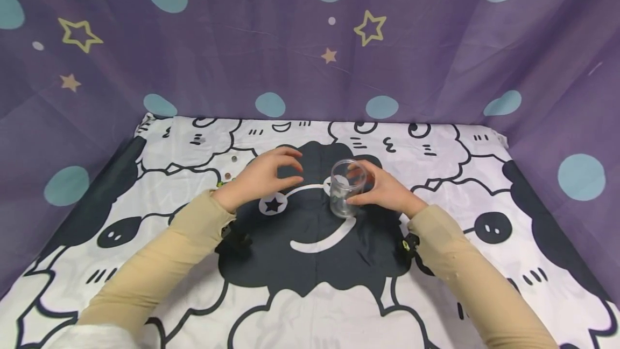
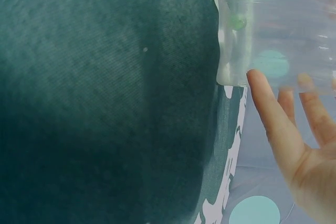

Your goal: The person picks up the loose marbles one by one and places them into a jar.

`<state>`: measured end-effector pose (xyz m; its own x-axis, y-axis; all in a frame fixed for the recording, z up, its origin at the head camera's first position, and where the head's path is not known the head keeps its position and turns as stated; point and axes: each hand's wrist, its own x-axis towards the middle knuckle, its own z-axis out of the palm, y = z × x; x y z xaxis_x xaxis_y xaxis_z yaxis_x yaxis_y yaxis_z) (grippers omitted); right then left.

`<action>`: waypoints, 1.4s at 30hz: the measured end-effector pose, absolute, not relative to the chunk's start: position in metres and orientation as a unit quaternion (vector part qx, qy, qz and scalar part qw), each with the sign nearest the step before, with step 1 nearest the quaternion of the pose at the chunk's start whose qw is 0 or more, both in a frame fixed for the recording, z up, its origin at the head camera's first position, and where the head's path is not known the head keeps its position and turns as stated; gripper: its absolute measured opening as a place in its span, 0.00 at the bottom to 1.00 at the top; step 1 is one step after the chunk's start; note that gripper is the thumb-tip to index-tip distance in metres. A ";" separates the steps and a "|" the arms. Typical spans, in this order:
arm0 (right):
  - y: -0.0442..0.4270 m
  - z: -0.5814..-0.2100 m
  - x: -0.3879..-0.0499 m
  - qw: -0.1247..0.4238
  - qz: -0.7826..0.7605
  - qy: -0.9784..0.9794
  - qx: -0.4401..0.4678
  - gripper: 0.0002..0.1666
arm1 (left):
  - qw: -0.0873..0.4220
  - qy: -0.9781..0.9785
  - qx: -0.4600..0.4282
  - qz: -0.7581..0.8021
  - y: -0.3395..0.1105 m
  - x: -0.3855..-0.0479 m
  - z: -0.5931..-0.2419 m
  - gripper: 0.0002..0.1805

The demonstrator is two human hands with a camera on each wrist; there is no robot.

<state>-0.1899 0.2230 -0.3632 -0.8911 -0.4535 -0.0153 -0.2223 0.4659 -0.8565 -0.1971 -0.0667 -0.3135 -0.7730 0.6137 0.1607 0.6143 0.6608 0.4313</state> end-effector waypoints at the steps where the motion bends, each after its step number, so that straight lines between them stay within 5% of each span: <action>1: 0.223 -0.363 -0.190 0.121 -0.477 0.847 -0.200 0.41 | 0.001 -0.912 -0.335 -0.235 -0.069 -0.198 -0.313 0.13; 25: 0.224 -0.363 -0.191 0.124 -0.477 0.847 -0.198 0.43 | 0.021 -0.929 -0.291 -0.230 -0.137 -0.198 -0.311 0.12; 42: 0.223 -0.363 -0.191 0.126 -0.477 0.847 -0.196 0.42 | -0.027 -0.928 -0.298 -0.222 -0.166 -0.197 -0.319 0.13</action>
